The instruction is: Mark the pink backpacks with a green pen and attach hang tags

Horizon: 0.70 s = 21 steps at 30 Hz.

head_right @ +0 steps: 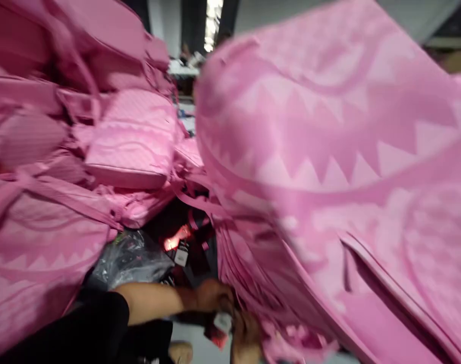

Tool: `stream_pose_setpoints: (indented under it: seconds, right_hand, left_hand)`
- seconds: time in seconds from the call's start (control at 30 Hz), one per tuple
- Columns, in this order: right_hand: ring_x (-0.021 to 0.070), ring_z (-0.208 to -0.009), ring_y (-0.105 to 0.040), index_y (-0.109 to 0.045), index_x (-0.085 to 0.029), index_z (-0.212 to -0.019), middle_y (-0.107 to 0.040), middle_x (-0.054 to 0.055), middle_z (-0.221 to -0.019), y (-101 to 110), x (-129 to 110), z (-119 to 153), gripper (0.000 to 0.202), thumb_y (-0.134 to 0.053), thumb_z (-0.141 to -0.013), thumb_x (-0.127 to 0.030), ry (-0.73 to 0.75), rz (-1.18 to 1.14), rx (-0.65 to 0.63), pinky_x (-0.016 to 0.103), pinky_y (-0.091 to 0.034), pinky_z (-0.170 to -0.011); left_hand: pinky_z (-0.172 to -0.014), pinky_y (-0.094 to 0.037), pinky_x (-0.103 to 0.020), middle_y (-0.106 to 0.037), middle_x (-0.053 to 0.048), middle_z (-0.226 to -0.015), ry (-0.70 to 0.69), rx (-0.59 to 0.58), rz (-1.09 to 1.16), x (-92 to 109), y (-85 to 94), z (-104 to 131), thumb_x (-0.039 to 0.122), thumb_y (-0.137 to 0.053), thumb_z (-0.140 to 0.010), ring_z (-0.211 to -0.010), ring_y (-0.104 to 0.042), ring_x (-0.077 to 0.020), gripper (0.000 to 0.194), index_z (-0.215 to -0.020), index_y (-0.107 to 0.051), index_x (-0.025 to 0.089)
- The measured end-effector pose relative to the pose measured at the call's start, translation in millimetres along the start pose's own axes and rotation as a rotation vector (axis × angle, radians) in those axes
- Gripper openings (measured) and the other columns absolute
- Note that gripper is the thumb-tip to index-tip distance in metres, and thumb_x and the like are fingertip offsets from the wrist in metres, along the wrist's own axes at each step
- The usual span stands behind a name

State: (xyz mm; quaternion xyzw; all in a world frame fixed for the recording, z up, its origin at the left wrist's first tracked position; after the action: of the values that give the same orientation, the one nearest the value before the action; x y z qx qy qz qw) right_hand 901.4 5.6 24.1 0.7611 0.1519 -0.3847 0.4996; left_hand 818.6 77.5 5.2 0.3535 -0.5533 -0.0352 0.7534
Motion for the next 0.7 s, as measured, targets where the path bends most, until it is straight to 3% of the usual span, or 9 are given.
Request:
stream_pose_setpoints:
  seconds: [0.07, 0.17, 0.27, 0.53, 0.7]
  right_hand:
    - [0.0237, -0.068, -0.065, -0.066, -0.019, -0.08, -0.069, 0.011, -0.076, 3, 26, 24, 0.049, -0.043, -0.092, -0.06, -0.183, -0.052, 0.065, 0.036, -0.054, -0.061]
    - [0.0214, -0.069, -0.066, -0.069, -0.015, -0.092, -0.072, 0.012, -0.083, -2, 56, 45, 0.042, -0.043, -0.091, -0.049, -0.366, -0.071, 0.089, 0.033, -0.054, -0.066]
    - [0.021, -0.073, -0.067, -0.071, -0.016, -0.093, -0.073, 0.01, -0.083, -7, 69, 49, 0.037, -0.044, -0.086, -0.041, -0.431, -0.119, 0.072, 0.034, -0.055, -0.072]
    - [0.0187, -0.062, -0.062, -0.069, -0.019, -0.086, -0.069, 0.004, -0.071, -9, 64, 43, 0.026, -0.051, -0.08, -0.037, -0.492, -0.228, -0.001, 0.03, -0.052, -0.063]
    - [0.0184, -0.072, -0.062, -0.066, -0.021, -0.075, -0.068, 0.003, -0.076, -5, 52, 33, 0.021, -0.05, -0.079, -0.033, -0.446, -0.208, -0.073, 0.029, -0.049, -0.072]
  left_hand:
    - [-0.078, -0.053, -0.023, -0.072, -0.004, -0.098, -0.033, -0.089, 0.007, -6, -16.0, -4, 0.025, -0.056, -0.096, -0.09, -0.068, -0.0146, 0.014, -0.098, -0.068, 0.02]
    - [-0.088, -0.049, -0.025, -0.072, -0.004, -0.106, -0.14, -0.2, 0.02, -14, -33.6, -9, 0.027, -0.056, -0.095, -0.103, -0.066, -0.0179, 0.017, -0.103, -0.07, 0.021]
    - [-0.089, -0.048, -0.025, -0.07, -0.003, -0.112, -0.214, -0.252, 0.004, -19, -42.5, -9, 0.028, -0.051, -0.098, -0.107, -0.065, -0.0176, 0.023, -0.107, -0.071, 0.023]
    - [-0.087, -0.048, -0.024, -0.071, -0.001, -0.104, -0.243, -0.261, -0.103, -16, -44.5, -15, 0.032, -0.049, -0.098, -0.101, -0.064, -0.0152, 0.024, -0.102, -0.072, 0.025]
    - [-0.08, -0.048, -0.024, -0.07, -0.002, -0.105, -0.234, -0.28, -0.166, -12, -42.9, -20, 0.03, -0.049, -0.098, -0.102, -0.063, -0.016, 0.024, -0.101, -0.072, 0.024]
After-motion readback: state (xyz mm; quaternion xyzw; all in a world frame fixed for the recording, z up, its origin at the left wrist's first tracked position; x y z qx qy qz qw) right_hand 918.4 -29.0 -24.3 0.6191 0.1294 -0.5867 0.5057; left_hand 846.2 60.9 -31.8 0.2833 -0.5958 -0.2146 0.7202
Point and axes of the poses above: each hand's wrist, its own z-axis away from the middle knuckle, its own y-axis out of the back of the hand, x = y × z, the point moved 10 cm from there along -z, towards the middle knuckle
